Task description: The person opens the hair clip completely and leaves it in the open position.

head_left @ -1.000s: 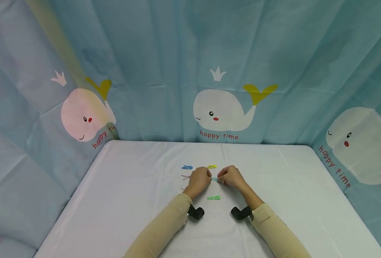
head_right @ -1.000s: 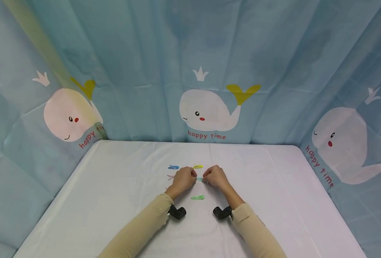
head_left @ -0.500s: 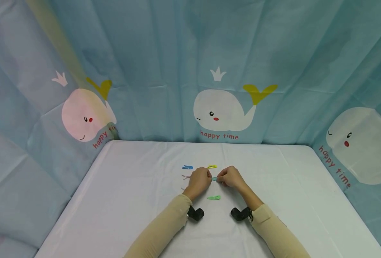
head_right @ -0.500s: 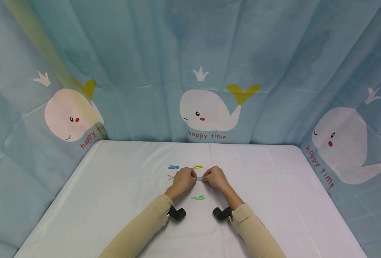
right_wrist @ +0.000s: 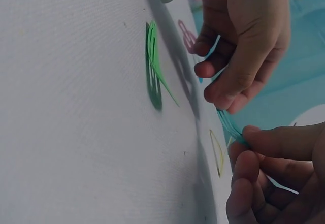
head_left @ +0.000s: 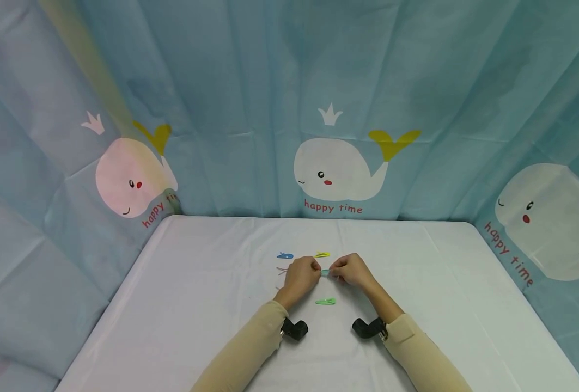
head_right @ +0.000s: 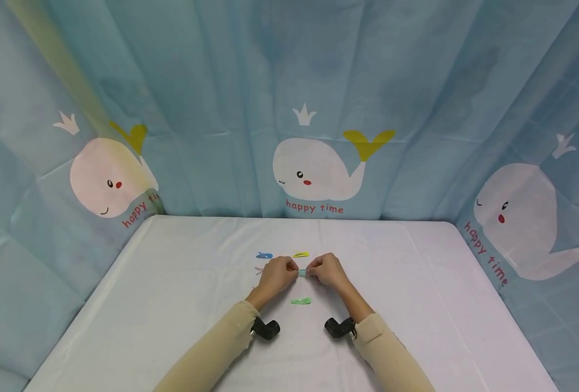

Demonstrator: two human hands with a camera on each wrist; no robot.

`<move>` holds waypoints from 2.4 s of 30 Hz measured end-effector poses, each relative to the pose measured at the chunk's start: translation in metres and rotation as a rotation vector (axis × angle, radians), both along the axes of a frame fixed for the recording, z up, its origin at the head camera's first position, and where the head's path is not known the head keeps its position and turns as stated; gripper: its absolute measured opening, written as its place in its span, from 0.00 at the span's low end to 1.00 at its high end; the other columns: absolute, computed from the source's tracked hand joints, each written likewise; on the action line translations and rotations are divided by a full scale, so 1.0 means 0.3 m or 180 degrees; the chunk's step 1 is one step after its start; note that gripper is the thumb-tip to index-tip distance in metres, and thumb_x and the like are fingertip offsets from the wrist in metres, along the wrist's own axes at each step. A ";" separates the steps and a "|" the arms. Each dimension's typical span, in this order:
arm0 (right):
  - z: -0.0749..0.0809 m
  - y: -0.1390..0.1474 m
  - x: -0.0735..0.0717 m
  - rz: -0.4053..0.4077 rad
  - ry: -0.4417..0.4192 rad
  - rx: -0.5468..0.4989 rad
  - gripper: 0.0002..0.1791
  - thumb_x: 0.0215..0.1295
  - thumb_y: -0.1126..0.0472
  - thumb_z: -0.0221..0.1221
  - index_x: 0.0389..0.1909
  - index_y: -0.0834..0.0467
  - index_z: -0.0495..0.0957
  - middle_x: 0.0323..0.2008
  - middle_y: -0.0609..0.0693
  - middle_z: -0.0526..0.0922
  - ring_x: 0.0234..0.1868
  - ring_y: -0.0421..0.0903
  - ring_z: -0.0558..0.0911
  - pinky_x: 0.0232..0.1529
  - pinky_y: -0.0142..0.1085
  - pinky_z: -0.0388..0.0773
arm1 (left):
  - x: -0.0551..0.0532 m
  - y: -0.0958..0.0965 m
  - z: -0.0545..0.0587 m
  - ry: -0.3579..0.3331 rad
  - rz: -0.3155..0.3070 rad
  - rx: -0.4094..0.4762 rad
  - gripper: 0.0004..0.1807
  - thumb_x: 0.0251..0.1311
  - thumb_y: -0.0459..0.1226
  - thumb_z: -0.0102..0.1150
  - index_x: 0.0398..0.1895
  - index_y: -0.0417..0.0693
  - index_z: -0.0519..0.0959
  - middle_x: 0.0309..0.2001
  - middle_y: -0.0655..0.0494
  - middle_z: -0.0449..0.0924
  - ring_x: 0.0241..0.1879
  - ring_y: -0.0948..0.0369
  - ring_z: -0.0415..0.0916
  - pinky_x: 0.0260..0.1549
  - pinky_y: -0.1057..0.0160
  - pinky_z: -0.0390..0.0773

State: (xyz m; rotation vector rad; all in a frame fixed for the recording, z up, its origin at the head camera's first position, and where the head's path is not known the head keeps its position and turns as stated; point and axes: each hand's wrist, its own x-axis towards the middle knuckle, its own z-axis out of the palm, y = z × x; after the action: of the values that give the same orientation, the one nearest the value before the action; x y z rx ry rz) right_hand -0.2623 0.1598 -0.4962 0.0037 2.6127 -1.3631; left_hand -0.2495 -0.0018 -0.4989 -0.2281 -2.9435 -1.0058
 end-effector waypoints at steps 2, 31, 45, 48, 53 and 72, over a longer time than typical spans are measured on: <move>0.004 0.002 0.004 -0.0015 -0.0030 -0.0114 0.04 0.59 0.67 0.64 0.28 0.64 0.85 0.21 0.52 0.82 0.20 0.41 0.73 0.24 0.32 0.69 | -0.001 -0.005 -0.002 0.0018 -0.0002 0.0087 0.02 0.56 0.34 0.63 0.27 0.47 0.83 0.27 0.58 0.82 0.25 0.64 0.72 0.28 0.66 0.71; 0.038 0.040 0.039 0.0248 -0.0210 -0.0932 0.12 0.62 0.64 0.63 0.37 0.72 0.82 0.24 0.48 0.83 0.22 0.40 0.76 0.29 0.34 0.76 | 0.035 -0.046 0.021 -0.0227 -0.0097 0.1079 0.04 0.60 0.35 0.64 0.33 0.46 0.86 0.32 0.55 0.85 0.28 0.66 0.71 0.28 0.70 0.71; 0.043 0.060 0.057 0.0418 -0.0308 -0.1289 0.14 0.63 0.64 0.62 0.40 0.74 0.81 0.24 0.45 0.82 0.23 0.38 0.76 0.28 0.31 0.76 | 0.043 -0.071 0.034 -0.0645 -0.0216 0.1633 0.07 0.62 0.37 0.62 0.38 0.44 0.87 0.31 0.53 0.85 0.28 0.65 0.74 0.27 0.68 0.72; 0.046 0.064 0.062 0.0433 -0.0357 -0.1376 0.14 0.64 0.64 0.61 0.41 0.74 0.80 0.24 0.45 0.82 0.23 0.38 0.77 0.28 0.31 0.76 | 0.044 -0.071 0.035 -0.0768 -0.0195 0.1771 0.08 0.61 0.37 0.63 0.39 0.45 0.87 0.31 0.54 0.84 0.28 0.64 0.74 0.28 0.68 0.72; 0.047 0.066 0.072 0.0468 -0.0463 -0.1484 0.13 0.64 0.64 0.61 0.40 0.72 0.81 0.25 0.45 0.83 0.23 0.38 0.77 0.29 0.30 0.77 | 0.052 -0.075 0.039 -0.0914 -0.0226 0.2039 0.09 0.61 0.37 0.62 0.40 0.42 0.87 0.32 0.54 0.84 0.28 0.65 0.76 0.32 0.67 0.75; 0.080 0.061 0.096 0.0471 -0.0657 -0.1879 0.20 0.65 0.65 0.60 0.49 0.79 0.74 0.26 0.44 0.84 0.23 0.36 0.77 0.29 0.27 0.76 | 0.062 -0.091 0.051 -0.1284 -0.0110 0.2617 0.13 0.62 0.38 0.61 0.44 0.38 0.85 0.32 0.57 0.86 0.28 0.66 0.76 0.34 0.66 0.76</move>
State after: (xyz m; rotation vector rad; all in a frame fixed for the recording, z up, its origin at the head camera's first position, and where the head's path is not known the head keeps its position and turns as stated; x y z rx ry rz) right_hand -0.2334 0.1779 -0.4721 -0.1233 1.9234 -1.9007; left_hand -0.2310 -0.0293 -0.4836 -0.0489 -2.5048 -2.3610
